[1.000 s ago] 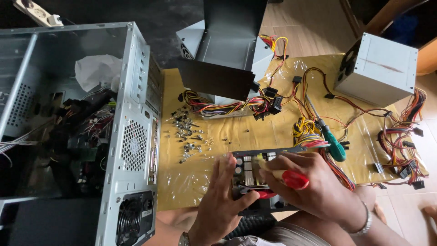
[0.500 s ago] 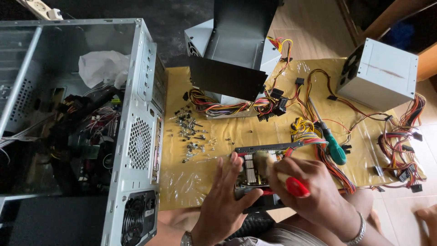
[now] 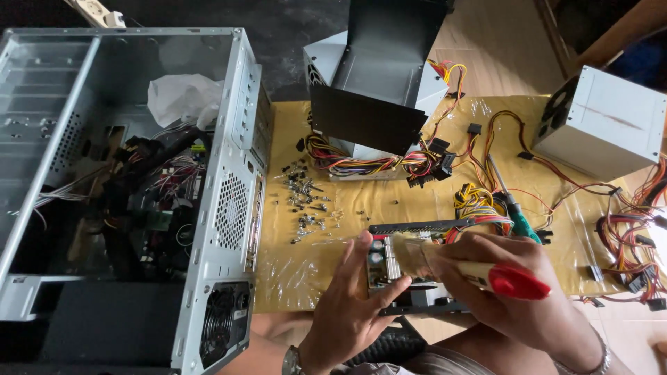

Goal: Assembling and cleaning a computer power supply unit using a screwdriver and a brush

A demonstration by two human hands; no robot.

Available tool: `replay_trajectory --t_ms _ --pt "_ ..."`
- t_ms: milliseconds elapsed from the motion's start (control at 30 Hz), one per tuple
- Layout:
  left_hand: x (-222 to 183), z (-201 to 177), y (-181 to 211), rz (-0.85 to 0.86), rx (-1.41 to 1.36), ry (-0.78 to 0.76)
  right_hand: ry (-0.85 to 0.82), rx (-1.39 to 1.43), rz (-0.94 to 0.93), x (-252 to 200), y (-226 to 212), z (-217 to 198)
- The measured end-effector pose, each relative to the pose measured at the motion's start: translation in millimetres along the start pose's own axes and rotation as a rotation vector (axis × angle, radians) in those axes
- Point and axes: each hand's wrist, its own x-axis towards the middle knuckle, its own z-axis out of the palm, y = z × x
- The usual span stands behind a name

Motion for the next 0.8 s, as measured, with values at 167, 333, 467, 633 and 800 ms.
replay_trajectory --t_ms 167,333,467,633,800 --pt "16.8 -13.7 15.6 -0.242 -0.269 0.132 -0.171 -0.078 -0.294 24.7 -1.8 18.2" --pt "13.8 -9.5 9.5 -0.230 -0.240 0.163 -0.133 -0.122 -0.239 33.1 -8.2 16.1" --pt "26.6 -11.2 10.8 -0.324 -0.169 -0.013 -0.227 0.002 -0.391 29.8 -1.3 -0.3" --pt "37.9 -23.0 24.8 -0.343 -0.300 0.002 0.033 -0.038 -0.295 -5.7 -6.1 -41.9" --pt "77.5 -49.7 65.3 -0.298 -0.494 0.017 0.068 -0.110 -0.265 -43.5 -18.4 -74.9"
